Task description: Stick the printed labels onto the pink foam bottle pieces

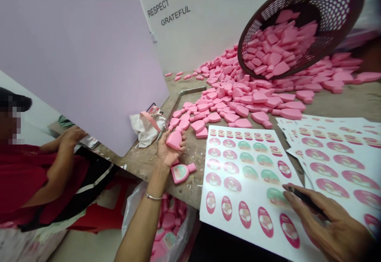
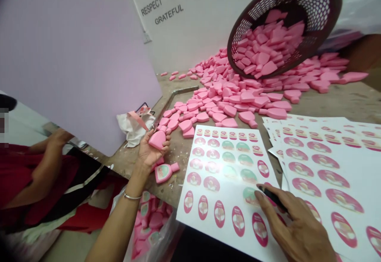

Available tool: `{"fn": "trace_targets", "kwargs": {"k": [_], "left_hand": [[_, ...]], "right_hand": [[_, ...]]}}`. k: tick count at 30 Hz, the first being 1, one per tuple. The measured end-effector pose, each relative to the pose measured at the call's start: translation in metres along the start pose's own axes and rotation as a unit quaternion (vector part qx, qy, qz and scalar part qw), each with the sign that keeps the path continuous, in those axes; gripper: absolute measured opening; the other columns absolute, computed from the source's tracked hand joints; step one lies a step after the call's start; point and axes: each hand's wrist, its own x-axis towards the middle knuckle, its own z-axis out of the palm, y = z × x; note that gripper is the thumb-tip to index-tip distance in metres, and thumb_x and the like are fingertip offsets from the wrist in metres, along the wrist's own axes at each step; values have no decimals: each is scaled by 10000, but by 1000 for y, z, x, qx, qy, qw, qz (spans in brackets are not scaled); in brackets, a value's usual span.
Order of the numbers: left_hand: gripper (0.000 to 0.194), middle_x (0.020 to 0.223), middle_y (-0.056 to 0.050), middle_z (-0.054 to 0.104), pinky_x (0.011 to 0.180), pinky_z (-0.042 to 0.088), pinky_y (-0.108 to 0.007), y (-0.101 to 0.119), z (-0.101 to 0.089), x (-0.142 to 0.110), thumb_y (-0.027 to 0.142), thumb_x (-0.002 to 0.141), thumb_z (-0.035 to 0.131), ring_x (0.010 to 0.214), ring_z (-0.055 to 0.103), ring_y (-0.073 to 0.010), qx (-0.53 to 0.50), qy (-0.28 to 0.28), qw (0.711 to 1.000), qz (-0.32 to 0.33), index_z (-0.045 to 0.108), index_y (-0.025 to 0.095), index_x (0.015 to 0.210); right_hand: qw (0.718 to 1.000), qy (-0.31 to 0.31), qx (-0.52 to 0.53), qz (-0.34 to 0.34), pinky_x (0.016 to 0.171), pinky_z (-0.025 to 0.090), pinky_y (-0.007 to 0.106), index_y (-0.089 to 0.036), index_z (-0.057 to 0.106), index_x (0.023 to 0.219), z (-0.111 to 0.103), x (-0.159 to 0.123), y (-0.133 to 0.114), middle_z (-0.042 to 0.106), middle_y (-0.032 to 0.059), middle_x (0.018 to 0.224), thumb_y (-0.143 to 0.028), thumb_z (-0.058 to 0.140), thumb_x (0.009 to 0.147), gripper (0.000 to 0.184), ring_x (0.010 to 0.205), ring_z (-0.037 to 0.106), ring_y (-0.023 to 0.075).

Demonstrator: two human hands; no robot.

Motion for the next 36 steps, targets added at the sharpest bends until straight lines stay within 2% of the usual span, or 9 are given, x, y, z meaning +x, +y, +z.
{"fn": "trace_targets", "kwargs": {"k": [1,3,5,8,10,16,21,29,36], "left_hand": [[469,830,-90,588,521,444,-213,2,0,-4,477,879,349,599,508,-106,-95,-30,995,-15,603,100,992],[333,830,-84,588,509,443,-193,2,8,-13,378,858,462,586,504,-92,-274,-79,957,-54,596,94,967],[213,845,-79,604,529,474,-197,-1,26,-23,261,831,516,597,532,-93,-344,-81,931,-86,594,98,945],[183,876,-80,638,587,532,-235,-9,62,-44,242,825,558,649,597,-119,-290,-59,949,-111,604,109,942],[216,887,-90,658,603,553,-258,-15,88,-61,292,821,602,665,623,-138,-249,-76,958,-124,610,115,944],[334,917,-106,686,567,563,-265,-34,140,-99,439,813,631,652,651,-148,-116,-132,979,-99,570,136,939],[398,643,-54,669,510,535,-241,-42,161,-109,465,807,626,520,654,-158,-40,-150,982,-108,573,123,1003],[438,767,-78,672,540,564,-272,-59,183,-106,512,833,568,659,710,-222,-60,-164,980,-94,547,127,1042],[410,639,-31,627,558,574,-285,-66,185,-105,506,844,556,631,702,-216,-31,-154,984,-85,562,146,1041]], "right_hand": [[1000,-2,0,3,762,491,469,-271,656,978,0,1,0,692,69,937,-669,504,763,477,826,630,292],[1000,-7,6,9,758,485,466,-261,661,944,-2,4,-6,692,75,925,-679,503,754,485,824,628,294],[999,-9,20,25,734,483,436,-250,654,948,-8,8,-16,687,80,929,-654,486,778,470,817,625,279],[998,-1,32,51,696,469,377,-236,615,969,-14,16,-26,674,76,924,-555,438,849,384,800,618,239],[999,0,11,41,687,448,356,-226,587,919,-13,20,-27,663,65,871,-487,431,872,308,780,605,222],[991,-28,-103,-83,703,362,350,-213,577,808,-6,19,-22,641,23,739,-365,491,891,194,697,543,190],[981,17,-155,-118,739,325,354,-200,607,873,-11,15,-13,679,27,827,-295,534,888,120,788,565,202],[969,17,-174,-172,724,305,345,-188,619,812,-19,14,-7,664,31,762,-268,542,887,135,754,541,187],[983,-33,-124,-128,747,336,346,-201,591,813,-20,14,-7,659,36,783,-304,546,866,125,768,545,195]]}}
